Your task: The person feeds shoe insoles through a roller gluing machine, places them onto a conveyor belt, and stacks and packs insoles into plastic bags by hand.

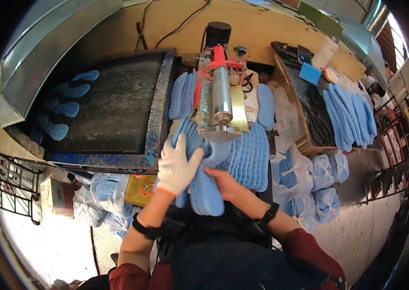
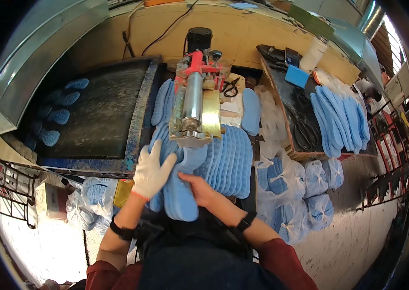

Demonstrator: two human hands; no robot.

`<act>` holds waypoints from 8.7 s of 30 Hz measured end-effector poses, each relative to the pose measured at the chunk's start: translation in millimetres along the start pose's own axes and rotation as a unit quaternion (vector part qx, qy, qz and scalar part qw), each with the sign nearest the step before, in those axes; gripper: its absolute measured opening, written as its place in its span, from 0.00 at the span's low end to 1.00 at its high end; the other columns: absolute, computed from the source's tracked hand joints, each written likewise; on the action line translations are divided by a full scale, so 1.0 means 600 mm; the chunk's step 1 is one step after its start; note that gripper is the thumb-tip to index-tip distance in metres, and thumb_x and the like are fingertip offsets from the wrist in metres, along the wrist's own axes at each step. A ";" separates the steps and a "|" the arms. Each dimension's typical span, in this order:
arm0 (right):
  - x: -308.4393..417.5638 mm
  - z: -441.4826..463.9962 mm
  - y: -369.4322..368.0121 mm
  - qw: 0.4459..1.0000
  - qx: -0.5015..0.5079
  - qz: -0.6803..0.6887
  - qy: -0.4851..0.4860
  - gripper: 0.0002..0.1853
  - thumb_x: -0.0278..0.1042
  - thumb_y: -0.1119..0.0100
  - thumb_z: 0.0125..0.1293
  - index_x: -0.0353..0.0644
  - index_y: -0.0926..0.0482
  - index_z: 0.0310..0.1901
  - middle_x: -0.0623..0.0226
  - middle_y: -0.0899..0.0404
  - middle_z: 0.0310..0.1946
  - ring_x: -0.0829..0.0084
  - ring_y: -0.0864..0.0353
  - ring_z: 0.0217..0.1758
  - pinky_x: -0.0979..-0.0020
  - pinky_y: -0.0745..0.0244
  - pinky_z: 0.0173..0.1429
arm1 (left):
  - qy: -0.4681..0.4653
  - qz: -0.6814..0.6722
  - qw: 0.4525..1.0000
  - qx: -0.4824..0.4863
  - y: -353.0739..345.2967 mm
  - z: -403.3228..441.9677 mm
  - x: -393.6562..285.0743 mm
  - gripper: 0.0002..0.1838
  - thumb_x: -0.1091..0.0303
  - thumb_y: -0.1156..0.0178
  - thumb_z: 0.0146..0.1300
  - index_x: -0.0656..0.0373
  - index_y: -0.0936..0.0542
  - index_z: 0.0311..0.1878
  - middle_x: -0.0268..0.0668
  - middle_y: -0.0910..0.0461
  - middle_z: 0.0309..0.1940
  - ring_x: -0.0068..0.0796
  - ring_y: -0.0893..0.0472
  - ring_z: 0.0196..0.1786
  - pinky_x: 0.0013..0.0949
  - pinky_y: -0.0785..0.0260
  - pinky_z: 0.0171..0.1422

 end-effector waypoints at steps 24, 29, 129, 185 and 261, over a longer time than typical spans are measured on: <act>0.140 0.000 0.033 0.469 -0.369 -0.778 0.197 0.22 0.32 0.31 0.53 0.36 0.25 0.50 0.54 0.21 0.38 0.53 0.19 0.42 0.58 0.22 0.41 | -0.182 0.152 0.971 0.040 -0.101 0.048 -0.014 0.21 0.58 0.44 0.62 0.50 0.24 0.59 0.55 0.44 0.71 0.60 0.47 0.74 0.65 0.50 0.66; 0.171 -0.080 0.082 0.854 -0.380 -0.208 0.287 0.24 0.31 0.39 0.63 0.37 0.27 0.60 0.66 0.20 0.45 0.71 0.21 0.45 0.71 0.26 0.49 | -0.184 -0.138 0.972 -0.039 -0.029 0.034 0.005 0.22 0.75 0.43 0.60 0.63 0.26 0.59 0.55 0.33 0.63 0.56 0.33 0.67 0.49 0.41 0.70; 0.196 -0.099 0.030 0.580 -0.347 -0.596 0.433 0.10 0.31 0.41 0.67 0.33 0.25 0.44 0.52 0.21 0.39 0.60 0.20 0.33 0.67 0.25 0.39 | -0.165 -0.442 0.881 0.026 0.015 0.233 -0.068 0.43 0.34 0.75 0.72 0.61 0.54 0.77 0.50 0.44 0.71 0.41 0.41 0.74 0.43 0.55 0.79; 0.222 -0.204 -0.204 0.427 -0.184 -0.852 0.241 0.22 0.26 0.46 0.56 0.52 0.19 0.53 0.60 0.25 0.34 0.53 0.21 0.34 0.59 0.26 0.37 | 0.017 -0.488 0.858 -0.157 0.171 0.049 0.072 0.28 0.60 0.59 0.75 0.67 0.41 0.71 0.53 0.37 0.69 0.44 0.37 0.72 0.43 0.44 0.75; 0.272 -0.204 0.041 0.431 -0.451 -0.716 0.314 0.20 0.26 0.54 0.68 0.34 0.29 0.61 0.43 0.21 0.35 0.52 0.19 0.36 0.59 0.27 0.41 | 0.045 -0.225 0.957 -0.179 0.315 0.474 0.592 0.36 0.73 0.37 0.58 0.62 0.41 0.70 0.47 0.32 0.65 0.44 0.31 0.67 0.39 0.34 0.67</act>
Point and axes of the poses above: each hand's wrist, its own z-axis towards the middle knuckle, its own y-axis out of the back of the hand, x = y × z, the point moved 3 cm from there along z, towards the middle knuckle
